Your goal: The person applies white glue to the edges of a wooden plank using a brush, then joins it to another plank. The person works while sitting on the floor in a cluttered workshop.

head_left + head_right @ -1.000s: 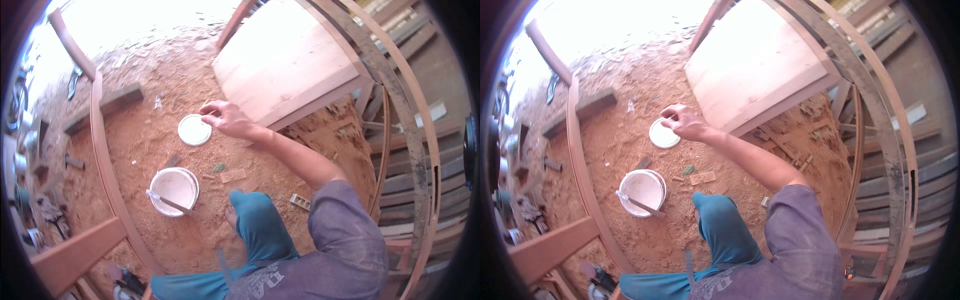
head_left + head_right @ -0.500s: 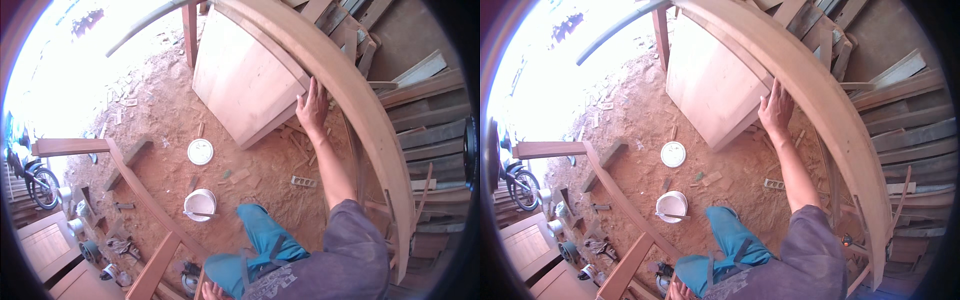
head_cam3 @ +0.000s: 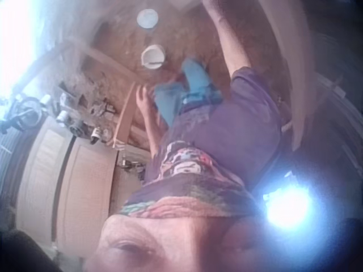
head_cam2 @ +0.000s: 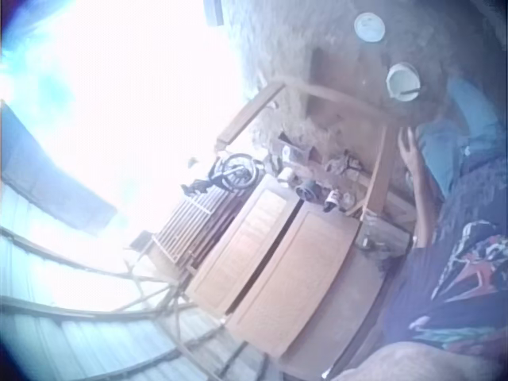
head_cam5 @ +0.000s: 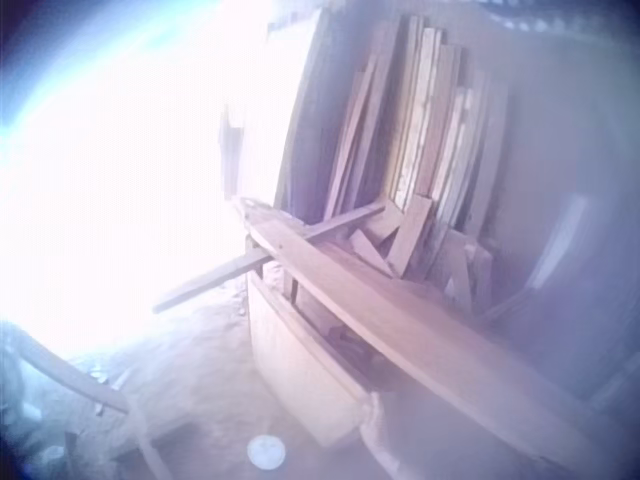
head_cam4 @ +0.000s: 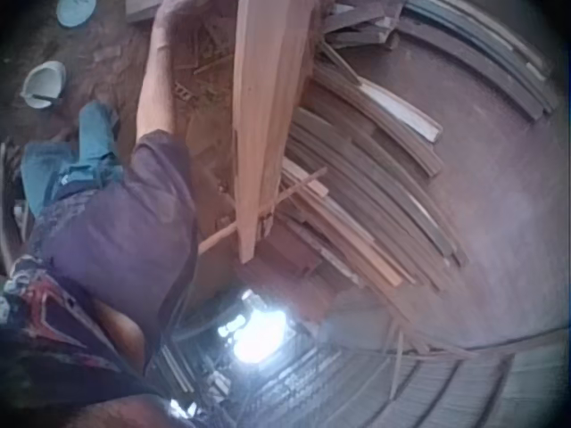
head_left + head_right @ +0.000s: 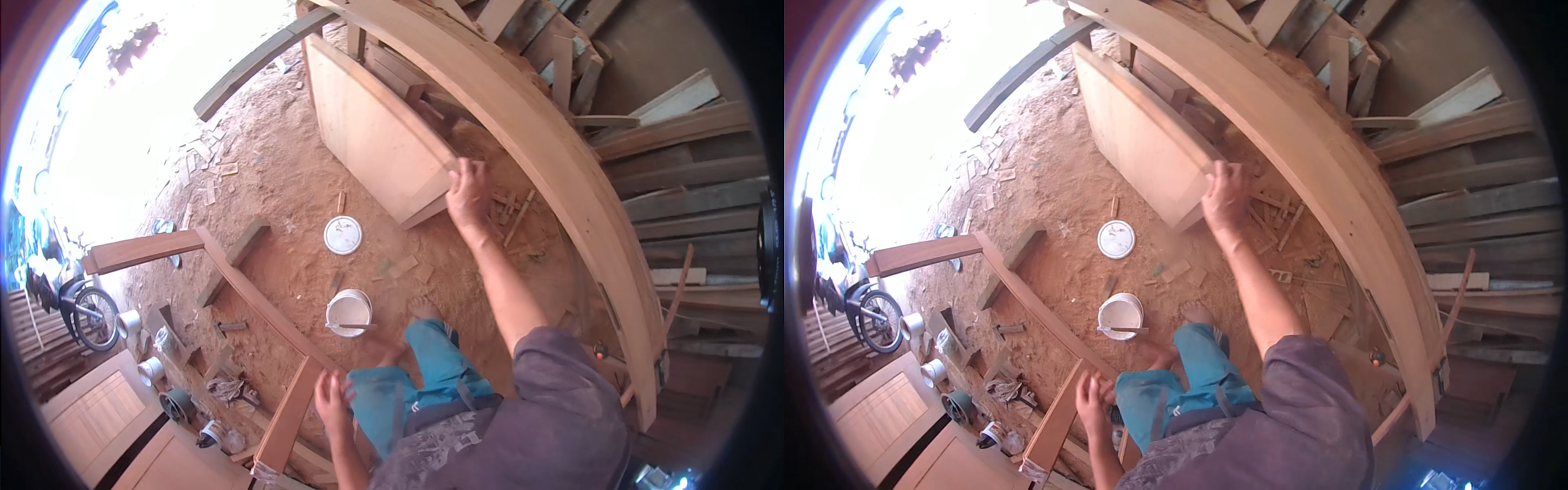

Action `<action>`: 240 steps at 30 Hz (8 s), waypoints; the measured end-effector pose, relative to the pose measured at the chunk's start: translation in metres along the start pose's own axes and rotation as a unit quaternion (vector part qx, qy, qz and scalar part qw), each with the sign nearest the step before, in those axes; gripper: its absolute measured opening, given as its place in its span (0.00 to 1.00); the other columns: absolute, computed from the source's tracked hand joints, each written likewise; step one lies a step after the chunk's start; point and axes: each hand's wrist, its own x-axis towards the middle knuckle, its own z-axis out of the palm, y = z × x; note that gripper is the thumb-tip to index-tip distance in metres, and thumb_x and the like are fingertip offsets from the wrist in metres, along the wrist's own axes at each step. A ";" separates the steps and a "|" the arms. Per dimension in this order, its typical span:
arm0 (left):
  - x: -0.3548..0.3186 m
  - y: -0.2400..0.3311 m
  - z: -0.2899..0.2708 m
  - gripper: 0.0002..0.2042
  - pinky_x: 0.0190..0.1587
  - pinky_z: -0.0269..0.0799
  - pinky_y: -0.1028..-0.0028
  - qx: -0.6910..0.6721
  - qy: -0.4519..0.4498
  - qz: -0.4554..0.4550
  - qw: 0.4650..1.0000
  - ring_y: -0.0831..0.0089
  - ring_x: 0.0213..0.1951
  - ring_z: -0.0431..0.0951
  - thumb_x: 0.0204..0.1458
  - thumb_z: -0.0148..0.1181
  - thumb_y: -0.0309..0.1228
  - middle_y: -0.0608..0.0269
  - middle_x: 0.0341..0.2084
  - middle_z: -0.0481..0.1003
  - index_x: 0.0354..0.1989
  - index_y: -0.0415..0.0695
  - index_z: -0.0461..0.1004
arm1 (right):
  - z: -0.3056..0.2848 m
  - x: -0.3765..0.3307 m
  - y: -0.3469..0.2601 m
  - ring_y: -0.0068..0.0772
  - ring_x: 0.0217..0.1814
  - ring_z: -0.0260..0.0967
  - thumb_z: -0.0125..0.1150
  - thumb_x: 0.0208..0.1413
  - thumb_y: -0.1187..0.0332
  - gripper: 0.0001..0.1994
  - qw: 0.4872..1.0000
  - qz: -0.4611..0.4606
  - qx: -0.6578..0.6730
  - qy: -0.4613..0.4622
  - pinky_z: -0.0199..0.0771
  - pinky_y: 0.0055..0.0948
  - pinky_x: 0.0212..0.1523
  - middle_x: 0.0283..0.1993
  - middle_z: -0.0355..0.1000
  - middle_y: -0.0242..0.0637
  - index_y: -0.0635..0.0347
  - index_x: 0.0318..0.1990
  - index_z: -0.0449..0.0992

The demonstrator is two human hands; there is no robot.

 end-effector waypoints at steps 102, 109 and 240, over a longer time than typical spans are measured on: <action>0.153 0.106 0.275 0.49 0.65 0.79 0.34 -0.230 -0.211 -0.329 0.891 0.44 0.72 0.75 0.66 0.69 0.61 0.35 0.74 0.68 0.81 0.35 0.59 | -0.201 -0.041 0.000 0.56 0.53 0.86 0.77 0.57 0.65 0.21 0.883 -0.179 0.059 -0.429 0.86 0.48 0.54 0.52 0.87 0.54 0.68 0.55 0.86; 0.114 0.065 0.202 0.25 0.64 0.88 0.52 -0.242 -0.218 -0.267 0.907 0.53 0.55 0.89 0.66 0.64 0.22 0.42 0.58 0.83 0.70 0.28 0.70 | -0.191 -0.059 -0.008 0.53 0.64 0.82 0.71 0.51 0.72 0.24 0.850 -0.260 0.080 -0.450 0.80 0.45 0.63 0.59 0.86 0.49 0.64 0.58 0.86; -0.440 -0.370 -0.201 0.37 0.80 0.66 0.51 -0.258 0.447 -0.045 0.855 0.51 0.77 0.74 0.54 0.79 0.47 0.47 0.68 0.81 0.70 0.38 0.81 | -0.190 -0.627 -0.484 0.58 0.65 0.78 0.65 0.55 0.78 0.25 0.028 -0.898 -0.101 -0.427 0.83 0.50 0.64 0.61 0.77 0.54 0.69 0.63 0.73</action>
